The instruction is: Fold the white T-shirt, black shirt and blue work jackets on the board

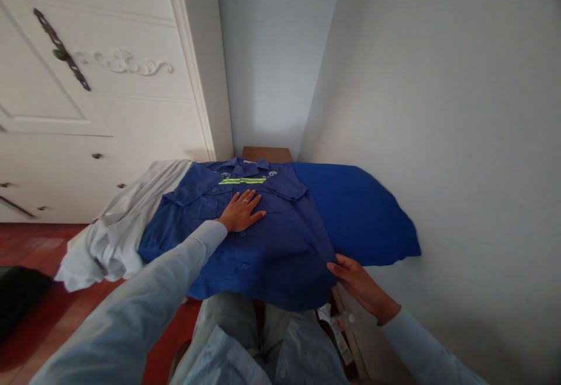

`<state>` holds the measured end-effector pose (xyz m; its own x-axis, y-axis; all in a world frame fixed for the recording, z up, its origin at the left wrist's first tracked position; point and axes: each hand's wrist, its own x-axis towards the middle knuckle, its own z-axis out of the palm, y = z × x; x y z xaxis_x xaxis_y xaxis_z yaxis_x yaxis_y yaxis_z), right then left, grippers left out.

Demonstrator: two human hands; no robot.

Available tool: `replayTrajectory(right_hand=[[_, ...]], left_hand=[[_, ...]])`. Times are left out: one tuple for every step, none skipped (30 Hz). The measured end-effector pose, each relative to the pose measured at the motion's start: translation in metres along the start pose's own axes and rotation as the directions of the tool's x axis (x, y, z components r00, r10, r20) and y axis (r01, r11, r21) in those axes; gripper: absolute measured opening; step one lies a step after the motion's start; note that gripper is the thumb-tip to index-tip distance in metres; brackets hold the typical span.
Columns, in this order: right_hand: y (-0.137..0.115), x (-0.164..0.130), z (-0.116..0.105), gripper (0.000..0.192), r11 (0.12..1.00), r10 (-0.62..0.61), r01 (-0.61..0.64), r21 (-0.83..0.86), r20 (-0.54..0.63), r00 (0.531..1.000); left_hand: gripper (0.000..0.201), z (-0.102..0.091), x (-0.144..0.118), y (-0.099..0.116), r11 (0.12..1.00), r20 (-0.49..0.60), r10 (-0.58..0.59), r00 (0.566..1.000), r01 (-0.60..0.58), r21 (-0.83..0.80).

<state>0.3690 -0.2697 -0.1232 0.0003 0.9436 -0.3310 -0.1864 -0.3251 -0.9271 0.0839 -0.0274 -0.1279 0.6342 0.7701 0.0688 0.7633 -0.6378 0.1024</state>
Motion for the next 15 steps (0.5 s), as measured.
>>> replayTrajectory(right_hand=[[-0.001,-0.002,-0.002,0.047,1.0,-0.017,0.017,0.015,-0.015,1.0],[-0.001,-0.003,-0.004,0.047,0.999,-0.028,0.029,0.036,-0.028,0.999],[-0.001,-0.005,-0.005,0.047,0.998,-0.033,0.035,0.06,-0.039,0.999],[-0.001,-0.006,-0.006,0.047,0.996,-0.029,0.033,0.084,-0.046,0.999],[0.001,-0.007,-0.007,0.047,0.994,-0.022,0.028,0.106,-0.052,0.998],[0.003,-0.008,-0.008,0.047,0.992,-0.012,0.019,0.124,-0.056,0.998],[0.005,-0.009,-0.008,0.047,0.991,-0.002,0.01,0.137,-0.06,0.998],[0.008,-0.009,-0.008,0.048,0.989,0.008,0.002,0.145,-0.064,0.998],[0.011,-0.01,-0.008,0.048,0.989,0.016,-0.006,0.15,-0.068,0.998],[0.014,-0.011,-0.007,0.049,0.989,0.025,-0.015,0.148,-0.069,0.997],[0.018,-0.012,-0.006,0.049,0.99,0.034,-0.025,0.142,-0.064,0.997],[0.023,-0.013,-0.005,0.049,0.99,0.043,-0.036,0.133,-0.048,0.998],[0.028,-0.014,-0.004,0.051,0.991,0.046,-0.042,0.124,-0.026,0.999],[0.034,-0.014,-0.003,0.054,0.992,0.047,-0.047,0.116,0.003,0.999],[0.041,-0.015,-0.001,0.057,0.993,0.048,-0.051,0.11,0.035,0.998]], left_hand=[[0.077,0.0,0.0,0.0,1.0,-0.004,0.002,1.0,-0.002,-0.003],[0.076,0.0,0.0,0.0,1.0,-0.008,0.002,1.0,-0.002,-0.005],[0.076,0.0,0.0,0.0,1.0,-0.01,0.002,1.0,-0.002,-0.006],[0.076,0.0,0.001,0.0,1.0,-0.01,0.001,1.0,-0.001,-0.006],[0.076,0.0,0.001,0.0,1.0,-0.007,0.0,1.0,0.0,-0.005],[0.076,0.0,0.001,0.0,1.0,-0.003,0.0,1.0,0.0,-0.006],[0.077,0.0,0.001,0.0,1.0,0.002,0.001,1.0,-0.001,-0.007],[0.077,0.0,0.001,0.0,1.0,0.004,0.003,1.0,-0.003,-0.01],[0.077,0.0,0.001,0.0,1.0,0.003,0.005,1.0,-0.005,-0.014],[0.077,0.0,0.001,0.0,1.0,-0.001,0.005,1.0,-0.005,-0.019],[0.076,0.0,0.001,0.0,1.0,-0.005,0.004,1.0,-0.004,-0.024],[0.076,0.0,0.001,0.0,1.0,-0.007,0.002,1.0,-0.002,-0.027],[0.076,0.0,0.001,0.0,1.0,-0.009,0.0,1.0,0.0,-0.029],[0.076,0.0,0.001,0.0,0.999,-0.01,-0.001,1.0,0.001,-0.032],[0.075,0.0,0.001,0.0,0.999,-0.011,-0.001,1.0,0.0,-0.035]])
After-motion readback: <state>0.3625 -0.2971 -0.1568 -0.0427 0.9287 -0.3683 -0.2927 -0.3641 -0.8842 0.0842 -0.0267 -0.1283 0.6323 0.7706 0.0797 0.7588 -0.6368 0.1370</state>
